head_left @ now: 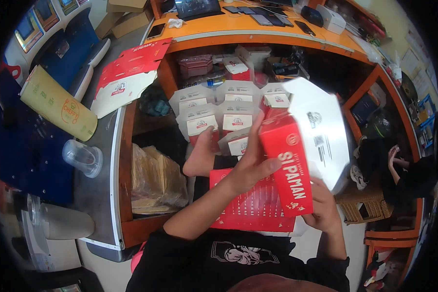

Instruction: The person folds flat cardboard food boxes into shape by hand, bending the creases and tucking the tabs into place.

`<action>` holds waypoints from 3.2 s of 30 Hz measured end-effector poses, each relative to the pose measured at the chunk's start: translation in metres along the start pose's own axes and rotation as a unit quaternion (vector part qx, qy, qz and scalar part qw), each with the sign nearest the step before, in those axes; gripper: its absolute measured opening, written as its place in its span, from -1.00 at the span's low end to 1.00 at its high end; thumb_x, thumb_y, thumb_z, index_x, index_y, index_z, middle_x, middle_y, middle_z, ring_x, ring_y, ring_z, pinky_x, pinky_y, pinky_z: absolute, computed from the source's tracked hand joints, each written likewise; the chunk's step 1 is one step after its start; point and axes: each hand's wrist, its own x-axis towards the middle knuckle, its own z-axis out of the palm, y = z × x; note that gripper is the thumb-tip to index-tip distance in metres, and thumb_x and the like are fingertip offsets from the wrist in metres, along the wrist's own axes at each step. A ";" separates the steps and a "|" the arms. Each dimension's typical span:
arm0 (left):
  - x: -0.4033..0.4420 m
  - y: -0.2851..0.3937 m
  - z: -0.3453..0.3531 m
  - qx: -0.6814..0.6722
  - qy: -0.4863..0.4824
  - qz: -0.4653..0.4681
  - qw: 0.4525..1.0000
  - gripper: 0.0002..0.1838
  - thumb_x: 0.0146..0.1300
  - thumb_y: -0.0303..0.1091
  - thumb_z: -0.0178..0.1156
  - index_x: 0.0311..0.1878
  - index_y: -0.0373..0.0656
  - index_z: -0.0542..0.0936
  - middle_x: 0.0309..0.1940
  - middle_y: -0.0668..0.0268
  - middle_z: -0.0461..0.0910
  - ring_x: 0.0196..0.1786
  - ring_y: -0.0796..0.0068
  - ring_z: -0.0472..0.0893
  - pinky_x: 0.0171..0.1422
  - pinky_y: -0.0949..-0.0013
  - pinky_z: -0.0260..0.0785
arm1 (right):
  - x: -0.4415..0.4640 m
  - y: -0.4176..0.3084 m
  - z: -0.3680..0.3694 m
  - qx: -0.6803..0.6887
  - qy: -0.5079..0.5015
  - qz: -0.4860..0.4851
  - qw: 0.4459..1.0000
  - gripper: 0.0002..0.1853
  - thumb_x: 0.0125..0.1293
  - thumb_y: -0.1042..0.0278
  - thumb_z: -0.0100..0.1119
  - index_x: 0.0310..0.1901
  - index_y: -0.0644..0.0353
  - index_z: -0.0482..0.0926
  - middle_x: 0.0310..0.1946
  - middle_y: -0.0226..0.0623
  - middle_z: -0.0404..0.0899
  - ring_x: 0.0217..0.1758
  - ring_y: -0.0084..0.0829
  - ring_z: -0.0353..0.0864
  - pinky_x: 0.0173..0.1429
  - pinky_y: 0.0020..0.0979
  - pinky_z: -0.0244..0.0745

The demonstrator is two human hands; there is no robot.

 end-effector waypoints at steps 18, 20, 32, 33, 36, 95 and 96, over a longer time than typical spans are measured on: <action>0.078 -0.093 -0.004 0.178 -0.407 -0.423 0.790 -0.63 0.26 -0.22 0.38 0.10 -0.10 0.66 -0.04 0.16 0.66 0.07 0.43 0.62 0.19 0.34 0.43 | -0.178 0.015 0.106 0.396 0.186 0.392 0.810 -0.90 0.44 0.60 0.19 -0.12 0.28 0.68 -0.31 -0.48 0.67 -0.28 -0.65 0.56 -0.20 -0.48 0.48; 0.077 -0.100 -0.005 0.156 -0.379 -0.435 0.802 -0.66 0.24 -0.25 0.40 0.04 -0.12 0.64 -0.14 0.24 0.67 0.00 0.49 0.63 0.13 0.38 0.43 | -0.177 0.017 0.118 0.391 0.181 0.401 0.809 -0.89 0.45 0.59 0.20 -0.08 0.29 0.68 -0.27 -0.46 0.69 -0.24 -0.63 0.59 -0.16 -0.48 0.50; 0.062 -0.125 -0.023 0.013 -0.337 -0.446 0.829 -0.79 0.30 -0.43 0.33 -0.03 -0.20 0.60 -0.12 0.36 0.65 0.02 0.61 0.59 0.13 0.48 0.40 | -0.166 0.008 0.106 0.462 0.065 0.354 0.811 -0.77 0.53 0.44 0.14 0.11 0.27 0.65 -0.02 -0.36 0.70 0.04 -0.53 0.60 0.13 -0.38 0.50; 0.062 -0.125 -0.024 0.007 -0.337 -0.450 0.827 -0.79 0.30 -0.43 0.33 -0.03 -0.20 0.60 -0.12 0.36 0.65 0.01 0.61 0.59 0.13 0.48 0.40 | -0.172 0.011 0.105 0.474 0.049 0.368 0.798 -0.76 0.50 0.46 0.15 0.12 0.27 0.65 0.00 -0.36 0.69 0.06 -0.52 0.59 0.14 -0.38 0.49; 0.064 -0.130 -0.023 0.000 -0.353 -0.453 0.819 -0.80 0.30 -0.42 0.32 -0.04 -0.21 0.62 -0.13 0.37 0.64 -0.01 0.62 0.58 0.13 0.49 0.40 | -0.182 0.018 0.105 0.518 0.017 0.385 0.764 -0.69 0.37 0.49 0.19 0.12 0.30 0.65 0.03 -0.33 0.69 0.09 -0.49 0.59 0.16 -0.40 0.49; 0.056 -0.120 -0.026 0.153 -0.370 -0.305 0.864 -0.66 0.18 -0.26 0.44 -0.05 -0.14 0.57 0.07 0.15 0.34 0.25 0.24 0.44 0.39 0.27 0.30 | -0.040 0.082 0.070 0.428 0.153 0.423 0.784 -0.78 0.48 0.32 0.27 -0.01 0.26 0.50 -0.12 -0.28 0.66 -0.08 -0.58 0.64 0.02 -0.46 0.59; 0.056 -0.120 -0.026 0.148 -0.369 -0.308 0.865 -0.65 0.17 -0.27 0.44 -0.04 -0.13 0.56 0.08 0.15 0.33 0.27 0.22 0.43 0.39 0.26 0.30 | -0.039 0.081 0.070 0.421 0.145 0.423 0.789 -0.77 0.48 0.31 0.27 -0.02 0.25 0.50 -0.12 -0.28 0.66 -0.08 -0.59 0.63 0.02 -0.46 0.58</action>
